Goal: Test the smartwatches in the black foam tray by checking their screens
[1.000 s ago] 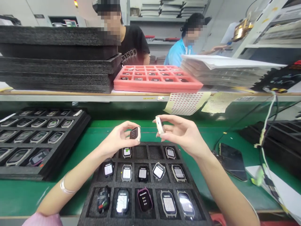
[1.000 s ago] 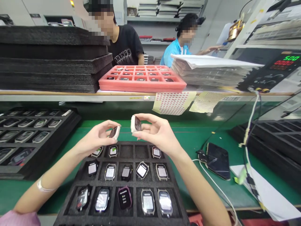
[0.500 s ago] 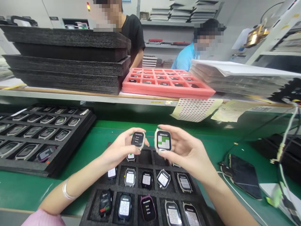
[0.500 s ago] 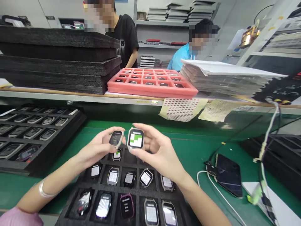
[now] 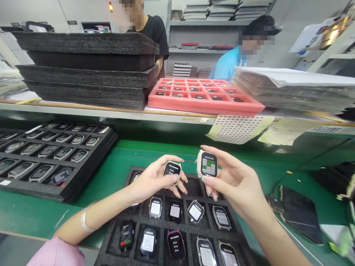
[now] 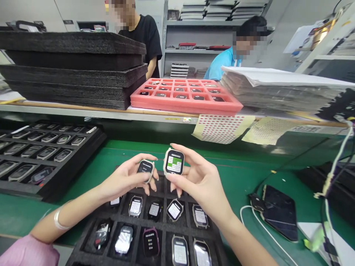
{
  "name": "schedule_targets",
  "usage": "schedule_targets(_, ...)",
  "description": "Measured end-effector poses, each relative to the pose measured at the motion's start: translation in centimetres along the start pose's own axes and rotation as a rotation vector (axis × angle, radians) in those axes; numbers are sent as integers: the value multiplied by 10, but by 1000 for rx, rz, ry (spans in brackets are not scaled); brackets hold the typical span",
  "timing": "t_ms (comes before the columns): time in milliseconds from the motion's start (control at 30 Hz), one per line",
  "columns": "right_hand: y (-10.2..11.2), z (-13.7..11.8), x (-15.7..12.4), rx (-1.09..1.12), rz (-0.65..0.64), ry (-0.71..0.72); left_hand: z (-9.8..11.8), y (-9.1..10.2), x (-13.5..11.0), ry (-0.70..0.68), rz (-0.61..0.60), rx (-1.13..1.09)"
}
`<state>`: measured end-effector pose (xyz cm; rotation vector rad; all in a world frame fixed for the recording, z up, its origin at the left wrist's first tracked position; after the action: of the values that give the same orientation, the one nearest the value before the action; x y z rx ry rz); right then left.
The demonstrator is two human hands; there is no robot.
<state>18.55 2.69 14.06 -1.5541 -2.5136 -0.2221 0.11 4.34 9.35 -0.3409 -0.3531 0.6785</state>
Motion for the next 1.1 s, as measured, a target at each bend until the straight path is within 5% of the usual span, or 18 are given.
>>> schedule_targets(433, -6, -23, 4, -6, 77, 46, 2, -4, -3, -66, -49, 3)
schedule_targets(700, -1, 4, 9, 130, -36, -28, 6, 0, -3, -102, 10, 46)
schedule_targets(1100, 1, 27, 17, 74, 2, -46, 10, 0, -4, -121, 53, 131)
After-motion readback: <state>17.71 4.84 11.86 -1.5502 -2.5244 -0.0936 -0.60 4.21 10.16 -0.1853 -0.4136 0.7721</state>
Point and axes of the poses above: each hand's wrist, its own x-axis towards the middle knuckle, its own y-axis out of the back of the hand, z = x × y, the point moved 2 cm from there along x, towards the middle knuckle, and after that the axes turned 15 degrees about -z, right-handed, at the moved point
